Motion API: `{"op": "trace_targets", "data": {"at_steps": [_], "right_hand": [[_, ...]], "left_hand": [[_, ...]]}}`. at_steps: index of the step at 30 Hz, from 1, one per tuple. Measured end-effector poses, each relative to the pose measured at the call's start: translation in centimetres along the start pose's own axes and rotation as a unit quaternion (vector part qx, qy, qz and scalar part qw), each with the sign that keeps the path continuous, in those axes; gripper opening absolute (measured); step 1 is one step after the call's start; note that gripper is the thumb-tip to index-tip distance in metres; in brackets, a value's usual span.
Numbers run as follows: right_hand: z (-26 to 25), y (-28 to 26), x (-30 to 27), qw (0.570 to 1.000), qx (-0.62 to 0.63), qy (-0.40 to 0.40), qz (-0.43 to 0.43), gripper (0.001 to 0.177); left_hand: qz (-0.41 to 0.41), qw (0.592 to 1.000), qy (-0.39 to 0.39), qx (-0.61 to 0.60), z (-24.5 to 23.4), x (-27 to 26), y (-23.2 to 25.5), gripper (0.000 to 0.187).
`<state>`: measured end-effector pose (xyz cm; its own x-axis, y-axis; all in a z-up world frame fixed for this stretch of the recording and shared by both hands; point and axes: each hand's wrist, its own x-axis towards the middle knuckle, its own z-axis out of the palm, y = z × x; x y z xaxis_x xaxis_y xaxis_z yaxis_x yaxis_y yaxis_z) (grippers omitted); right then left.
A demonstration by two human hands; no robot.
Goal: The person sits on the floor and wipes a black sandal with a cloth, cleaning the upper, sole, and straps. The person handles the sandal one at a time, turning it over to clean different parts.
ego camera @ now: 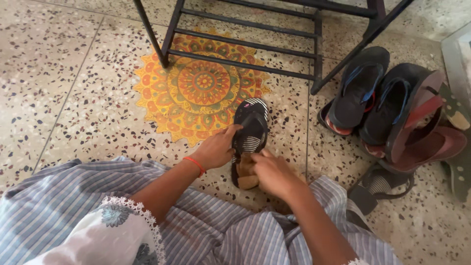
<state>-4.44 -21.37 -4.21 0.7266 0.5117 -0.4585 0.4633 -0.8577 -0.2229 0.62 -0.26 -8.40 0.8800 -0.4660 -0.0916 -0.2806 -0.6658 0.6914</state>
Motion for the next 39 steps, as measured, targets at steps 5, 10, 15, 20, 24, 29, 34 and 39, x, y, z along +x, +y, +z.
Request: {"op": "trace_targets", "data": {"at_steps": [5, 10, 15, 20, 24, 29, 34, 39], "right_hand": [[-0.5, 0.1, 0.2, 0.992, -0.049, 0.114, 0.025, 0.046], [-1.0, -0.4, 0.7, 0.986, 0.001, 0.146, 0.077, 0.054], [-1.7, -1.4, 0.1, 0.998, 0.017, 0.04, 0.041, 0.05], [-1.1, -1.4, -0.3, 0.998, -0.037, 0.011, 0.048, 0.048], [-0.4, -0.3, 0.3, 0.969, 0.001, 0.244, 0.022, 0.051], [1.1, -0.8, 1.7, 0.983, 0.013, 0.179, 0.042, 0.056], [1.5, -1.5, 1.3, 0.982, 0.021, 0.187, 0.004, 0.046], [0.9, -1.1, 0.4, 0.998, -0.034, 0.016, 0.041, 0.036]], "left_hand": [[0.017, 1.0, 0.006, -0.007, 0.2, 0.1, -0.8, 0.073], [0.054, 0.998, 0.03, -0.016, 0.4, 0.2, -0.9, 0.07], [-0.036, 0.999, -0.029, -0.009, -0.3, 0.0, 0.1, 0.071], [0.011, 1.0, 0.0, -0.005, -0.1, 0.0, -0.3, 0.073], [0.038, 0.999, 0.029, -0.01, 0.4, 0.1, -0.9, 0.068], [0.03, 0.999, 0.013, -0.006, 0.5, 0.0, -1.0, 0.072], [0.015, 1.0, 0.0, 0.001, 0.0, -0.3, -0.6, 0.073], [-0.003, 1.0, -0.015, 0.007, 0.0, 0.0, -0.5, 0.074]]}}
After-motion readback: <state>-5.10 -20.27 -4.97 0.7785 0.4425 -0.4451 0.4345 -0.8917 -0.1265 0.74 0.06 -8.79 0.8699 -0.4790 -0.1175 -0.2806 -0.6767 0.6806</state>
